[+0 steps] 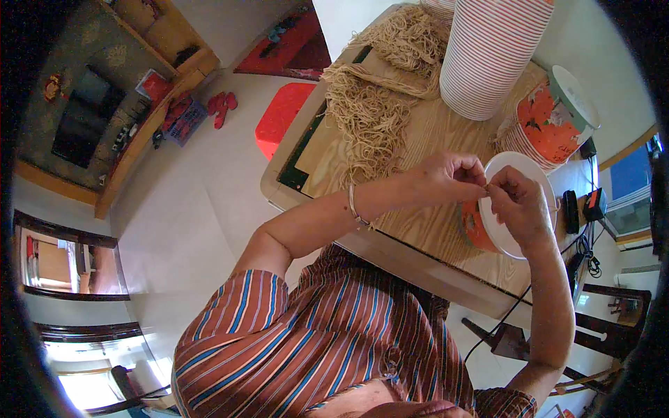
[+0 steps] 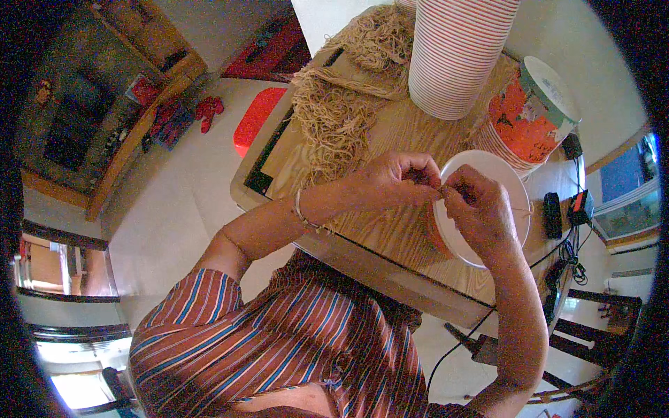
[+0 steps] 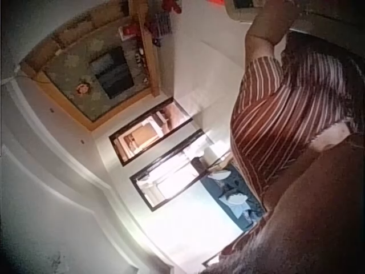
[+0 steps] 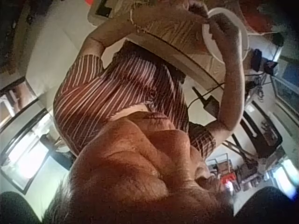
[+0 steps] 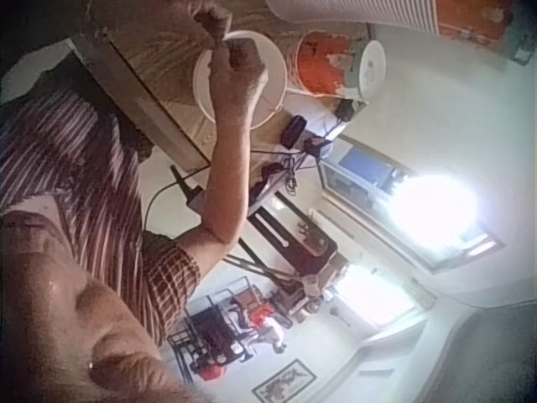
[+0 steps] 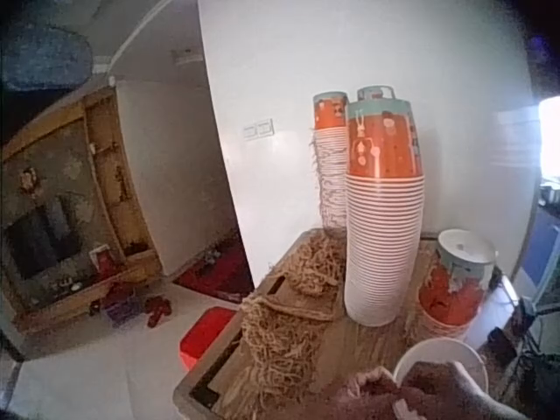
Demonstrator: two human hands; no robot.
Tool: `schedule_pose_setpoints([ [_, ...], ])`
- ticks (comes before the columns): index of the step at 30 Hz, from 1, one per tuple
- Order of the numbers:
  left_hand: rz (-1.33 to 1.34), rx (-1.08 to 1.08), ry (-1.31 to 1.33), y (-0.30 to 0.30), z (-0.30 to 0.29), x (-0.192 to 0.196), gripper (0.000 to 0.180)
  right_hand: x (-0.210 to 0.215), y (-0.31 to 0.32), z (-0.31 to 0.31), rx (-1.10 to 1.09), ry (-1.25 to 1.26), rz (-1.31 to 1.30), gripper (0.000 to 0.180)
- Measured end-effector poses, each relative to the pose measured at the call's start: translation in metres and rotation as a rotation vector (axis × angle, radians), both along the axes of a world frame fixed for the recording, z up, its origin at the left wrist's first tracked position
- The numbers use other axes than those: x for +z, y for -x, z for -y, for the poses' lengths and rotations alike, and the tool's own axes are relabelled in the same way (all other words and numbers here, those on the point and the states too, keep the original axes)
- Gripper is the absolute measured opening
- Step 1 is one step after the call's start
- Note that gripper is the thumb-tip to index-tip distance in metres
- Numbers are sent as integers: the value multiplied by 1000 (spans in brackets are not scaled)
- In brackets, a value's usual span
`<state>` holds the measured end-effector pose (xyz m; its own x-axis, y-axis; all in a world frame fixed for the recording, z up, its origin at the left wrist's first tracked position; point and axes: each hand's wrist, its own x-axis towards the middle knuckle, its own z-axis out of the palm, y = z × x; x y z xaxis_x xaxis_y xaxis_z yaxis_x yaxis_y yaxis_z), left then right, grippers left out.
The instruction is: Tying elastic strings to paper cups and organizing stacks of cups for packaging.
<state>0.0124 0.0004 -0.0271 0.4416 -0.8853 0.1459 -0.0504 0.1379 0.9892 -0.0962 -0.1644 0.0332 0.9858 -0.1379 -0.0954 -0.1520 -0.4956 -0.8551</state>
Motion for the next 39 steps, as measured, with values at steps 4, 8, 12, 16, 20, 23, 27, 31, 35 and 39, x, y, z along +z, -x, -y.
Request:
schedule_pose_setpoints([
  [4, -5, -10, 2, 0, 1, -1, 18, -3, -2, 1, 27, 6, 49, 11],
  [8, 59, 16, 74, 1, 1, -4, 17, 8, -1, -3, -5, -43, -52, 11],
  [12, 102, 63, 92, 4, 0, -1, 15, 11, -1, 1, -24, -194, -104, 11],
  [16, 31, 77, 24, 7, -1, 1, 13, 2, 3, 9, 9, -321, -50, 6],
  [20, -226, 47, 53, 6, 0, -10, 13, -10, 3, 8, 86, -325, -20, 7],
  [23, -334, 54, 41, 11, 0, -5, 12, -22, 1, 7, 82, -283, 19, 8],
  [27, -333, 27, 59, 10, 0, -4, 13, -17, 5, 0, 59, -171, 55, 10],
  [31, -299, 58, 33, 10, 0, -1, 13, -9, 11, -7, 50, 4, 188, 14],
  [35, -277, 63, 34, 9, 1, -1, 12, -8, 13, -8, 52, 114, 267, 16],
  [39, -254, 65, 32, 9, 0, 2, 13, -2, 11, -13, 20, 180, 255, 13],
])
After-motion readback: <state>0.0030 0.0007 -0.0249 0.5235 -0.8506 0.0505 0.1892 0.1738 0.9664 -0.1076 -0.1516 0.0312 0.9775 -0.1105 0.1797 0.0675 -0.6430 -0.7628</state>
